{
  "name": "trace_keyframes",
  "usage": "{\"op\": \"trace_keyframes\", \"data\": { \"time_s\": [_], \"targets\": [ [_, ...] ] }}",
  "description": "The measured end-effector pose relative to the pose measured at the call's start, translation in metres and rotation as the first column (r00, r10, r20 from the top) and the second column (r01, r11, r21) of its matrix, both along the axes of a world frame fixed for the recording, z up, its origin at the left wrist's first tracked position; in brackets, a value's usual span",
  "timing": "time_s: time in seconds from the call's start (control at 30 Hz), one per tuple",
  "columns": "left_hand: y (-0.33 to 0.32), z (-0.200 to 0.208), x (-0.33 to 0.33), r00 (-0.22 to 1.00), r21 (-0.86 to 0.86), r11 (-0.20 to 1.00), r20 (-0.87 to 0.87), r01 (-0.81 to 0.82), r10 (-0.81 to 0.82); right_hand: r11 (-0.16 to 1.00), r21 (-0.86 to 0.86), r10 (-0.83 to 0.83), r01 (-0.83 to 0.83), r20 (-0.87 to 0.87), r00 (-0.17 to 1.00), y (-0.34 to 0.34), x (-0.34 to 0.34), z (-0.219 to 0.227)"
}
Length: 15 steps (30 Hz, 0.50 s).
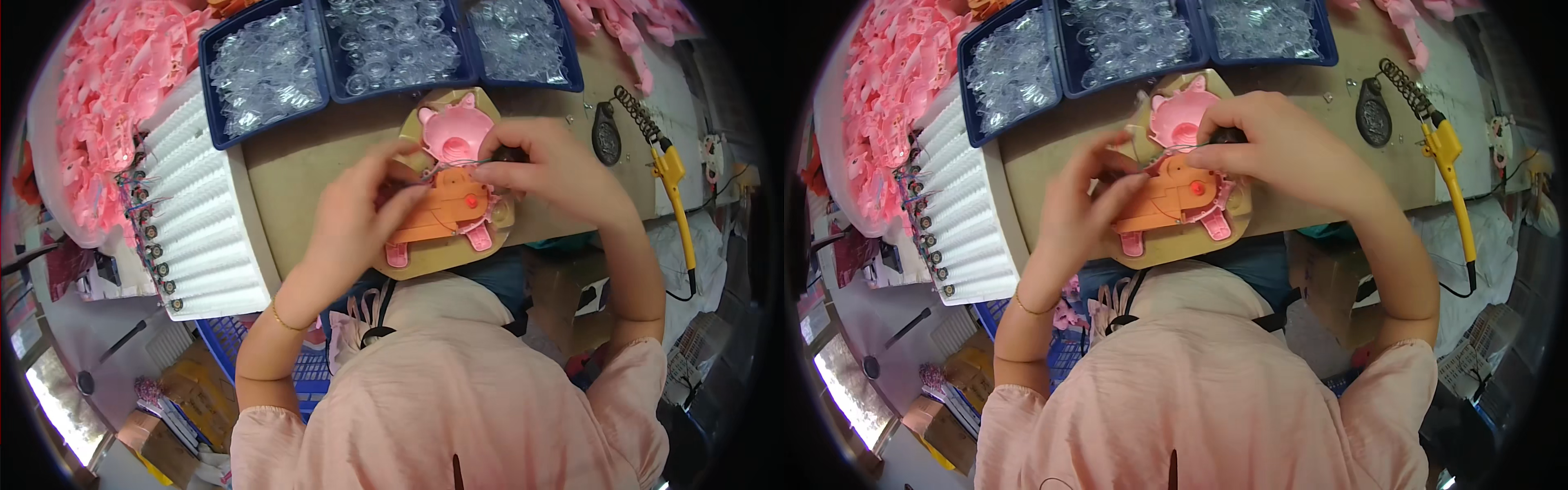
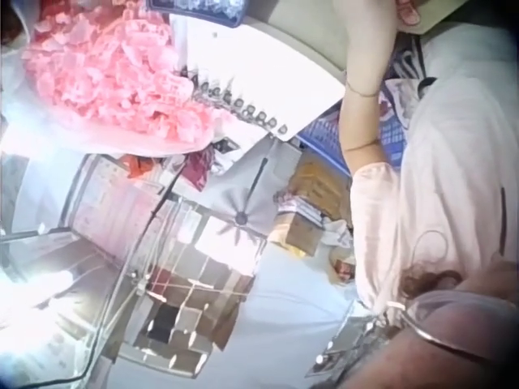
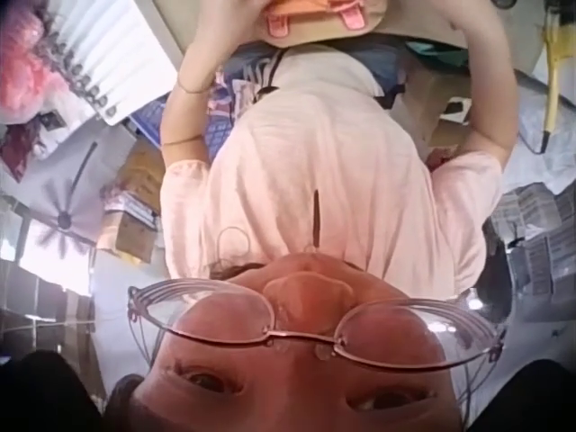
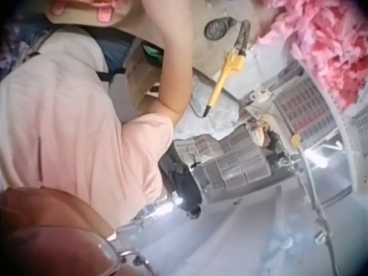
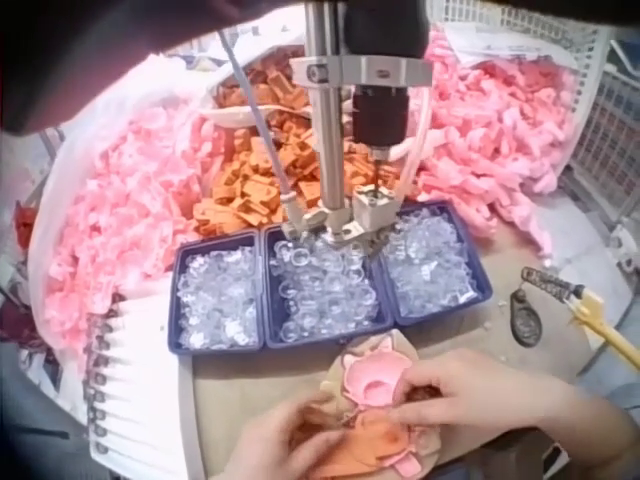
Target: Assembling internal electronic components and wiring into a toy pony shell.
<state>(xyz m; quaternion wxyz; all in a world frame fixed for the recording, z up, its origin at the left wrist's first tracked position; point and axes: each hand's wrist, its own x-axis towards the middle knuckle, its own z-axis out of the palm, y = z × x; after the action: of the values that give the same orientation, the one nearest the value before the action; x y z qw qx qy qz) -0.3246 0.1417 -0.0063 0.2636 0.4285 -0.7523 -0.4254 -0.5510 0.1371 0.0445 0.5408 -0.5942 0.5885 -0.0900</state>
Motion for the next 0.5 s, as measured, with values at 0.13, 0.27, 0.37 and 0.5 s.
{"op": "trace_keyframes", "data": {
  "time_s": [0.13, 0.27, 0.37, 0.5],
  "targets": [
    [-0.010, 0.004, 0.006, 0.988, 0.351, 0.935, -0.115, -0.055, 0.101, 0.827, -0.561, 0.058, -0.019, 0.052, 0.997, 0.002, 0.000, -0.022],
    [-0.008, 0.017, 0.002, 1.000, 0.273, 0.962, -0.006, -0.022, 0.024, 0.295, -0.821, 0.039, -0.489, -0.501, 0.864, 0.004, 0.003, -0.044],
    [-0.007, 0.014, 0.002, 0.998, -0.021, 0.998, 0.031, 0.064, -0.063, 0.375, -0.853, 0.033, -0.362, -0.378, 0.925, 0.016, 0.002, -0.053],
    [-0.007, 0.010, 0.004, 0.995, -0.056, 0.993, 0.027, 0.102, -0.101, 0.506, -0.835, -0.030, -0.218, -0.269, 0.963, 0.016, 0.003, -0.050]
  ]
}}
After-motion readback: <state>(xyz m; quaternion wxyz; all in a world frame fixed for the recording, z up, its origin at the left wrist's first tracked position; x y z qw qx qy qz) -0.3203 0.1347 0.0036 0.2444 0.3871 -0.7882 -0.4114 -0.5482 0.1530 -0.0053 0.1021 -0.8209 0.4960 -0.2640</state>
